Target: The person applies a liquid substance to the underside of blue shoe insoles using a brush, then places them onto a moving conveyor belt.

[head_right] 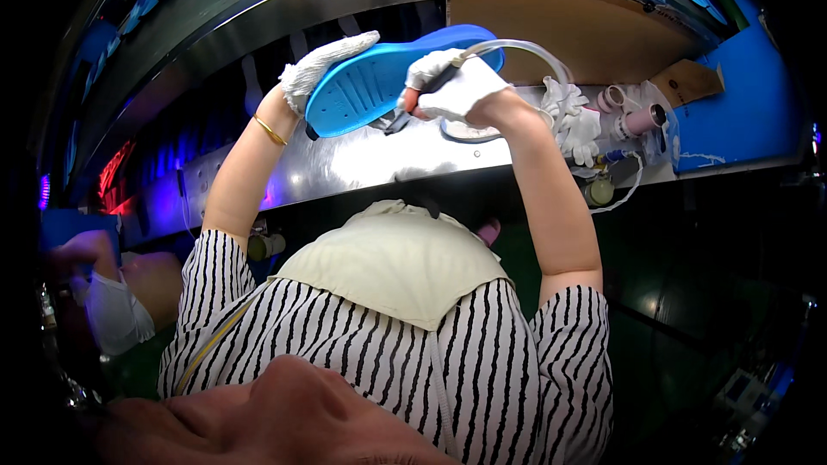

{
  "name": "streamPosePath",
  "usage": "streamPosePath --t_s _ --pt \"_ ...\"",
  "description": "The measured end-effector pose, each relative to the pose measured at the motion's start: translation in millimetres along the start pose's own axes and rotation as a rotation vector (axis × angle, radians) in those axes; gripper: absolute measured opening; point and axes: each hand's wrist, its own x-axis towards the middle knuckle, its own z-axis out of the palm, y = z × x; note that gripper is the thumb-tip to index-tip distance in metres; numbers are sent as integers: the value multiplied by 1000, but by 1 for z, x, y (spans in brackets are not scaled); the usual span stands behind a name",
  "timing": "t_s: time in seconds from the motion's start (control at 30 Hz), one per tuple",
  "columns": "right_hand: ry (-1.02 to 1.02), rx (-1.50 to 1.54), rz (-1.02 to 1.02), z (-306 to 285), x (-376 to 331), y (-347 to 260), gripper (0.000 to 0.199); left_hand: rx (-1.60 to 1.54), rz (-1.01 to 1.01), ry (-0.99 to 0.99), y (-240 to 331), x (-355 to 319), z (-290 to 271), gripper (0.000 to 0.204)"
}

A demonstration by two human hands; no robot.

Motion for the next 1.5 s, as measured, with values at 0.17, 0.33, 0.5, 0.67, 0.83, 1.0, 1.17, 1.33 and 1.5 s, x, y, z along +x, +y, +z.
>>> streamPosePath --t_s 0.17,0.33,0.5,0.67,0.83,1.0,1.17,1.33,1.5 --pt "298 431 -222 22 -7 -1 10 -490 186 -214 -22 11 -10 60" --pt "343 295 -260 72 -11 2 13 -771 344 -454 -34 9 17 87" --pt "290 658 -163 51 -15 -7 11 -865 316 -436 -48 10 21 78" --pt "675 85 -530 63 0 0 17 -893 321 -355 -53 8 32 72" --pt "314 681 -164 55 -13 -11 15 -908 286 -378 -56 6 30 71" --pt "921 515 -234 2 5 23 11 -858 238 -343 -69 3 33 68" --pt "937 -298 -564 18 12 35 18 -927 172 -387 -69 7 33 69" --pt "647 -131 -541 74 -31 3 22 -875 233 -336 -74 15 27 73" --pt "399 585 66 52 -55 11 15 -777 181 -374 -70 5 27 70"
